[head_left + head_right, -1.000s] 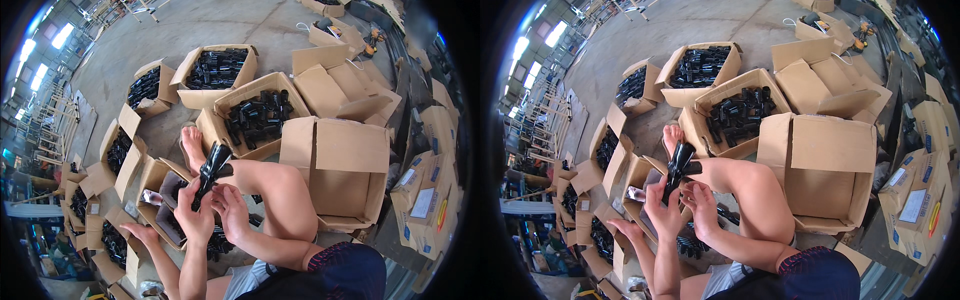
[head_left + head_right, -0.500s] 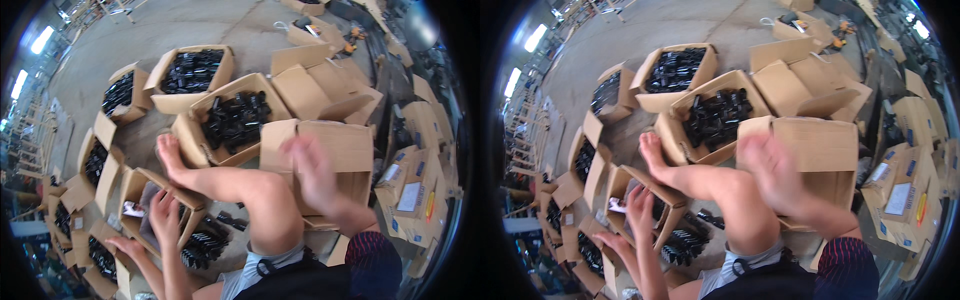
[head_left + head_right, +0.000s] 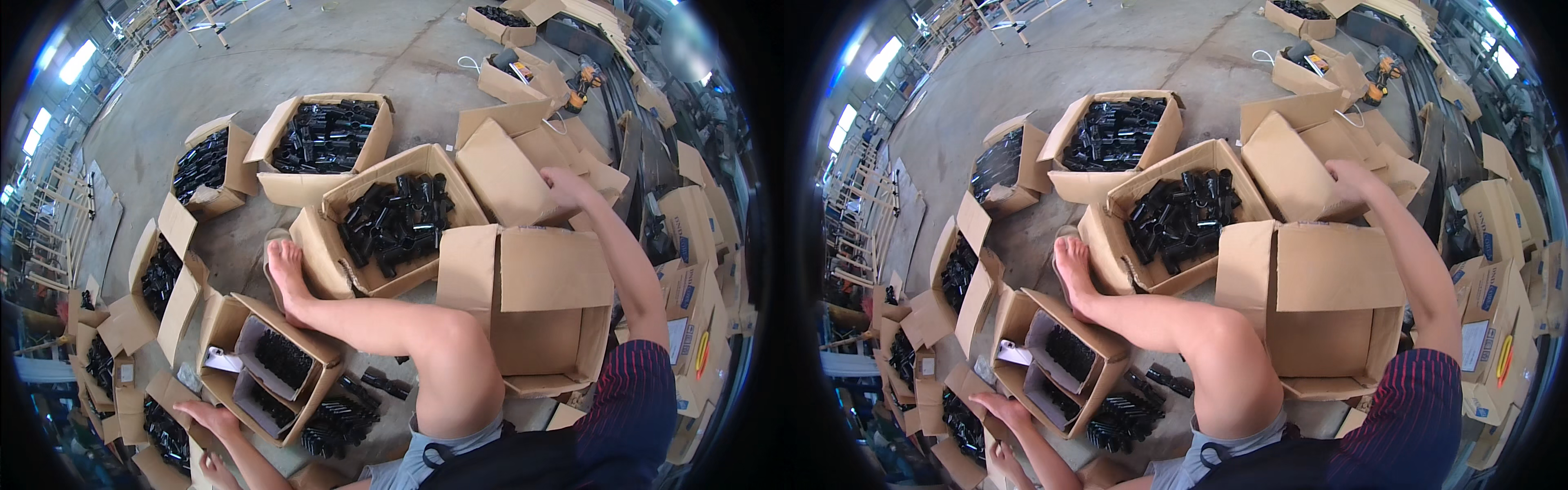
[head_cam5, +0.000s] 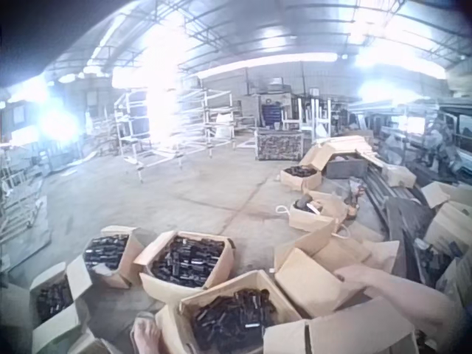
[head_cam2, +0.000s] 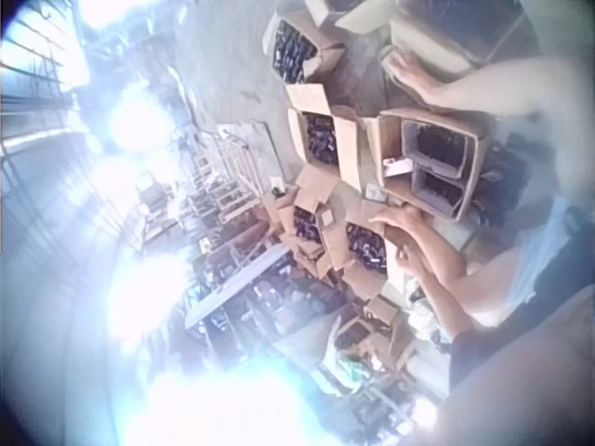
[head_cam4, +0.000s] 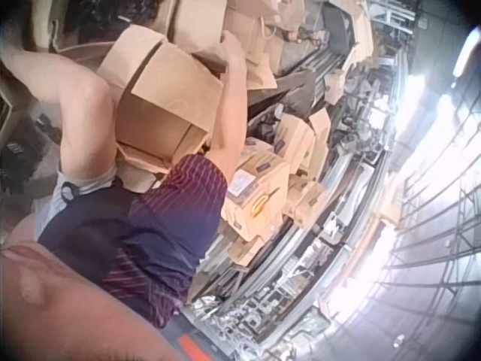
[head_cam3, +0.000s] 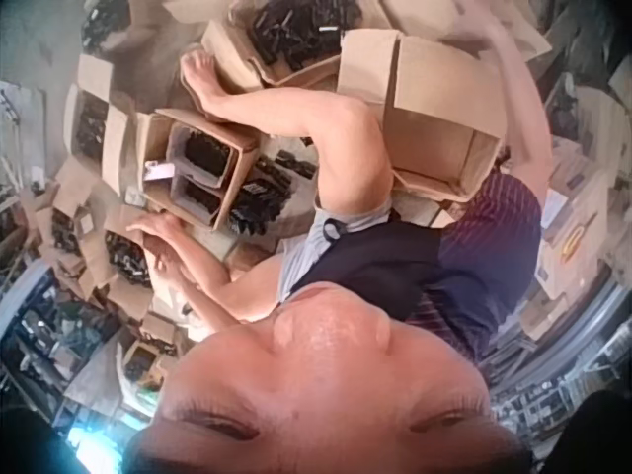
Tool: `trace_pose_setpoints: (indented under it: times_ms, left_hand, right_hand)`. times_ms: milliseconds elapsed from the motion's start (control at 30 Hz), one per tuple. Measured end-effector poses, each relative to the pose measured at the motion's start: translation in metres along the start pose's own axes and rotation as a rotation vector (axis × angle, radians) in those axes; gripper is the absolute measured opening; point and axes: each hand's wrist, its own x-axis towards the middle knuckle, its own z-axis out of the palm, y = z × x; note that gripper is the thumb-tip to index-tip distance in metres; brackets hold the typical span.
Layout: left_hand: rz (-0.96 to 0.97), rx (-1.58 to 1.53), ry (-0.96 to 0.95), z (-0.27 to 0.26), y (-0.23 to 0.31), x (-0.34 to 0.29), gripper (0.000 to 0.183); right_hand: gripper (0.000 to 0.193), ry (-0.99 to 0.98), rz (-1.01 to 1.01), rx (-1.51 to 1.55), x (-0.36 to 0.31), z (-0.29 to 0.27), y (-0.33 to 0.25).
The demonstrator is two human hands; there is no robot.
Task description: The person assembles black plastic components by hand, joining two cylindrical parts together while sitting on the floor surrounded by several cardboard boxes containing parts.
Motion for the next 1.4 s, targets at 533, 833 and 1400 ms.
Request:
trace_pose_setpoints:
  times_ms: [533,833,1400]
  left_hand:
    - [-0.049,0.186,-0.021,0.056,0.036,0.035,0.041]
    - [-0.12,0.3,0.032,0.025,0.009,0.03,0.045]
    - [-0.464,0.377,0.196,-0.167,-0.117,-0.108,0.036]
  right_hand:
    - [0.072,-0.285,-0.308,-0.235,-0.062,0.014,-0.108]
    - [0.032,-0.27,0.015,0.233,0.13,-0.06,-0.048]
    - [0.083,-0.021,-0.141,1.283,-0.009,0.331,-0.528]
